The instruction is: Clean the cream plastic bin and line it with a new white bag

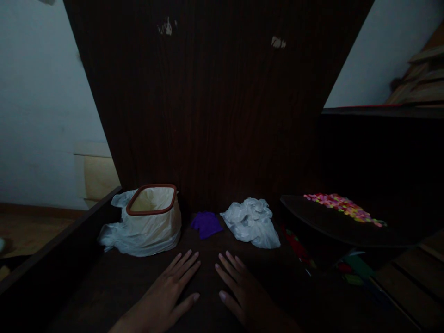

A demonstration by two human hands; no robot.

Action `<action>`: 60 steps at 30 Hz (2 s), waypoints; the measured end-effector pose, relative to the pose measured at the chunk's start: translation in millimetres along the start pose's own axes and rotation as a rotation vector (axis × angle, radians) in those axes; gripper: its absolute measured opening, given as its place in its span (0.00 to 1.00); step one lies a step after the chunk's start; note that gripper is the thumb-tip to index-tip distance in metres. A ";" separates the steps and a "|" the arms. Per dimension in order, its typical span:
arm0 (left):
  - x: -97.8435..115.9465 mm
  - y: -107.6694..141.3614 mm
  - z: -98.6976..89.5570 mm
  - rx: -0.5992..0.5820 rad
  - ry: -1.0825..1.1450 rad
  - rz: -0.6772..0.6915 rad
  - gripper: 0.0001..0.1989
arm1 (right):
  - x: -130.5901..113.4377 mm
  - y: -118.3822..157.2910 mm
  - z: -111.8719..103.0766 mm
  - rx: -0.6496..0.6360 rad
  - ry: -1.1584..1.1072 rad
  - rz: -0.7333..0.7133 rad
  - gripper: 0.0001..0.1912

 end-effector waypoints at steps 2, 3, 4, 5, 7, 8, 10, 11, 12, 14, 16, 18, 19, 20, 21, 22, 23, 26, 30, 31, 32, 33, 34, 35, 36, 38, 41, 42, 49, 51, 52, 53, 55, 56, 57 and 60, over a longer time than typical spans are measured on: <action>-1.2 1.0 1.5 0.001 -0.013 -0.006 0.35 | 1.2 -0.5 0.6 0.001 0.007 -0.019 0.31; -1.9 1.6 2.5 0.006 -0.016 -0.006 0.36 | 1.7 -0.7 1.0 0.007 0.009 -0.027 0.31; -2.5 2.1 3.5 0.013 -0.014 -0.004 0.36 | 1.9 -0.9 1.5 0.018 0.011 -0.032 0.31; -3.1 2.5 4.4 0.021 -0.010 -0.001 0.37 | 2.0 -1.1 1.9 0.030 0.011 -0.035 0.31; -3.7 3.0 5.5 0.036 -0.007 -0.002 0.38 | 1.5 -1.5 1.9 0.044 0.011 -0.036 0.31; -3.7 3.0 5.6 0.039 -0.009 -0.006 0.38 | 1.0 -1.7 1.5 0.041 0.009 -0.035 0.32; -2.9 2.0 5.0 0.030 -0.013 -0.013 0.38 | -0.4 -2.1 0.1 0.025 0.002 -0.025 0.31; -2.3 1.2 4.3 0.020 -0.015 -0.013 0.38 | -1.2 -2.3 -0.8 0.014 -0.001 -0.016 0.31; -1.6 0.2 3.5 0.005 -0.015 -0.009 0.37 | -1.9 -2.4 -1.7 0.005 -0.003 -0.005 0.31; -0.3 -1.7 1.9 -0.019 -0.016 0.001 0.36 | -3.4 -2.3 -3.4 -0.010 -0.006 0.016 0.31; 0.5 -2.6 0.8 -0.024 -0.017 0.009 0.36 | -4.9 -2.3 -5.0 -0.022 -0.009 0.034 0.30; 0.5 -2.2 0.7 -0.017 -0.017 0.008 0.36 | -6.6 -2.8 -6.9 -0.038 -0.016 0.041 0.30; 0.3 -1.6 0.9 -0.012 -0.018 0.006 0.36 | -7.4 -3.3 -8.0 -0.047 -0.020 0.043 0.30; -0.1 -0.9 1.2 -0.008 -0.020 0.006 0.36 | -8.2 -4.0 -9.2 -0.055 -0.023 0.047 0.30; -0.4 -0.1 1.6 -0.004 -0.022 0.007 0.36 | -8.7 -4.6 -10.2 -0.063 -0.024 0.052 0.30; -0.8 0.6 2.0 -0.002 -0.025 0.009 0.36 | -9.0 -5.1 -11.1 -0.071 -0.024 0.057 0.30; -1.2 1.2 2.3 0.002 -0.028 0.013 0.36 | -9.0 -5.4 -11.5 -0.076 -0.024 0.061 0.30; -2.3 2.9 2.8 0.007 -0.039 0.015 0.36 | -7.3 -4.8 -10.2 -0.080 -0.020 0.061 0.31; -2.6 4.2 2.4 0.011 -0.022 0.014 0.36 | -3.2 -2.3 -4.8 -0.066 -0.007 0.055 0.31; -2.2 4.0 2.1 0.016 -0.014 0.015 0.36 | -2.4 -1.9 -3.6 -0.062 -0.003 0.053 0.31; -1.6 3.6 1.7 0.019 -0.009 0.017 0.36 | -1.7 -1.6 -2.7 -0.060 0.002 0.052 0.31; -0.9 3.0 1.3 0.019 -0.007 0.016 0.36 | -1.3 -1.4 -1.9 -0.062 0.007 0.050 0.31; -0.1 2.3 0.7 0.015 -0.009 0.015 0.36 | -1.1 -1.2 -1.5 -0.065 0.014 0.049 0.31; 0.6 1.6 0.1 0.012 -0.010 0.014 0.36 | -1.2 -1.1 -1.2 -0.070 0.020 0.047 0.31; 1.3 0.9 -0.5 0.009 -0.010 0.015 0.35 | -1.4 -1.0 -1.3 -0.070 0.027 0.047 0.31; 2.1 0.0 -1.8 0.010 -0.007 0.020 0.35 | -2.5 -1.1 -2.2 -0.062 0.036 0.049 0.31; 2.2 0.0 -3.1 0.013 -0.016 0.032 0.35 | -4.5 -1.5 -4.3 -0.052 0.033 0.049 0.31; 2.2 0.2 -3.4 0.013 -0.025 0.036 0.35 | -4.9 -1.7 -4.7 -0.051 0.031 0.046 0.31; 3.3 -0.7 -5.0 0.060 -0.025 0.066 0.36 | -3.8 -0.9 -4.1 -0.044 0.015 0.045 0.31; 3.1 -1.1 -4.8 0.068 -0.021 0.062 0.36 | -4.0 -0.7 -4.6 -0.049 0.009 0.046 0.31; 2.8 -1.1 -4.5 0.069 -0.021 0.059 0.36 | -4.2 -0.7 -4.9 -0.054 0.009 0.047 0.32; 2.5 -0.9 -4.1 0.067 -0.023 0.058 0.36 | -4.3 -0.7 -5.1 -0.062 0.010 0.049 0.31; 1.9 -0.4 -3.2 0.056 -0.035 0.060 0.36 | -4.2 -0.9 -5.2 -0.073 0.017 0.056 0.31; 1.7 -0.1 -2.8 0.051 -0.041 0.059 0.36 | -3.9 -1.1 -4.9 -0.076 0.019 0.056 0.31; 1.5 0.1 -2.5 0.045 -0.044 0.058 0.36 | -3.4 -1.2 -4.5 -0.077 0.019 0.055 0.30; 1.6 0.1 -2.2 0.039 -0.043 0.054 0.36 | -1.7 -1.2 -2.7 -0.060 0.011 0.043 0.31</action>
Point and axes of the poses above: each hand's wrist, its own y-axis away from the middle knuckle, its own z-axis out of the palm, x = y × z, the point moved 1 cm from there along -y, towards the middle knuckle, and after that the axes turned 9 degrees about x, right-handed, at the moved point
